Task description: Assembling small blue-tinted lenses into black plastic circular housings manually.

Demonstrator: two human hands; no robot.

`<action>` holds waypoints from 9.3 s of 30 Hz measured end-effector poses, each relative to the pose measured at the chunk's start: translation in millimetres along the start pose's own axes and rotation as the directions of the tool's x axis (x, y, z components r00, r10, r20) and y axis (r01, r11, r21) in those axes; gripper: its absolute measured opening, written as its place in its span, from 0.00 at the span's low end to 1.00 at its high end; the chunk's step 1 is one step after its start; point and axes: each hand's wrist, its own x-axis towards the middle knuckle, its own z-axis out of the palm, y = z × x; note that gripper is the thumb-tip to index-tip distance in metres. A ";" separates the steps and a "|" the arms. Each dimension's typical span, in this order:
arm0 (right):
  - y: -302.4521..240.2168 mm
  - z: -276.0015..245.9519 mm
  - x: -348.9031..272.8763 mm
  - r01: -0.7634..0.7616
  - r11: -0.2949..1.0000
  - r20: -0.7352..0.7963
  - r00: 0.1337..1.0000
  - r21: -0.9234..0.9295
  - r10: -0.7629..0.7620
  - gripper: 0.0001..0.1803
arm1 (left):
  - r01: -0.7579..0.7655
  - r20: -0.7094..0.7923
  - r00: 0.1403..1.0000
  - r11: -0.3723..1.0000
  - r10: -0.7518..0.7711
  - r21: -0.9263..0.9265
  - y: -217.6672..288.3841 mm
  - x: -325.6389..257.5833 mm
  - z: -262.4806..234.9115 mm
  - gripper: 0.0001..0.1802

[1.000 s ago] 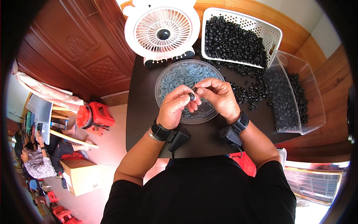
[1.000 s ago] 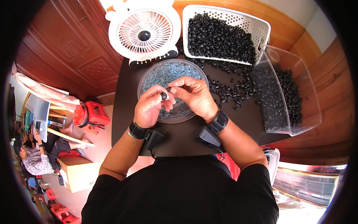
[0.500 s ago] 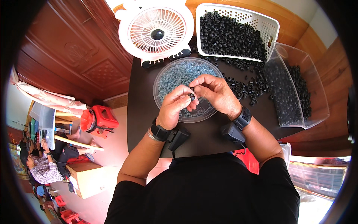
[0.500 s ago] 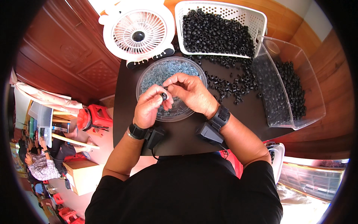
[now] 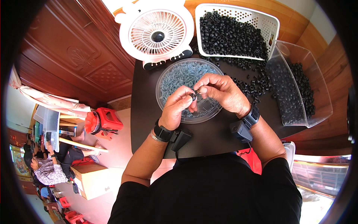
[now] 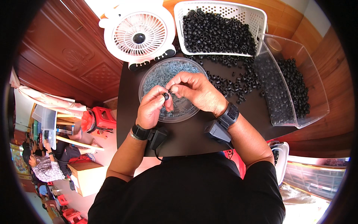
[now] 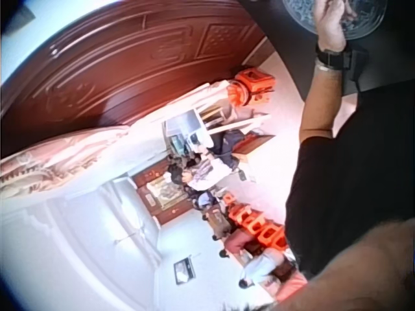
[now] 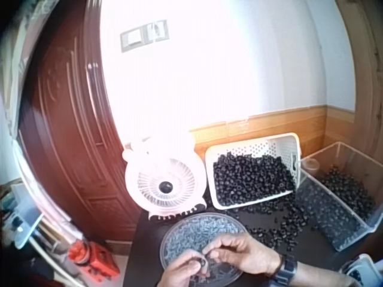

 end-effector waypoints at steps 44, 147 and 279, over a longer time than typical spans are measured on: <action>22.1 30.6 -1.9 0.217 0.876 -0.210 0.920 -0.430 -0.331 0.10 | 0.073 -0.163 0.982 0.990 -0.093 -0.123 -9.8 -2.5 2.1 0.14; 22.6 35.0 -2.2 0.231 0.507 -0.066 0.863 -0.831 -0.500 0.13 | 0.143 -0.152 0.977 0.988 -0.149 -0.050 -10.4 -8.3 9.9 0.16; 5.9 60.2 19.3 0.303 0.047 0.273 0.907 -0.952 -0.320 0.09 | 0.025 -0.397 0.915 0.993 -0.068 -0.112 0.3 -10.5 12.8 0.15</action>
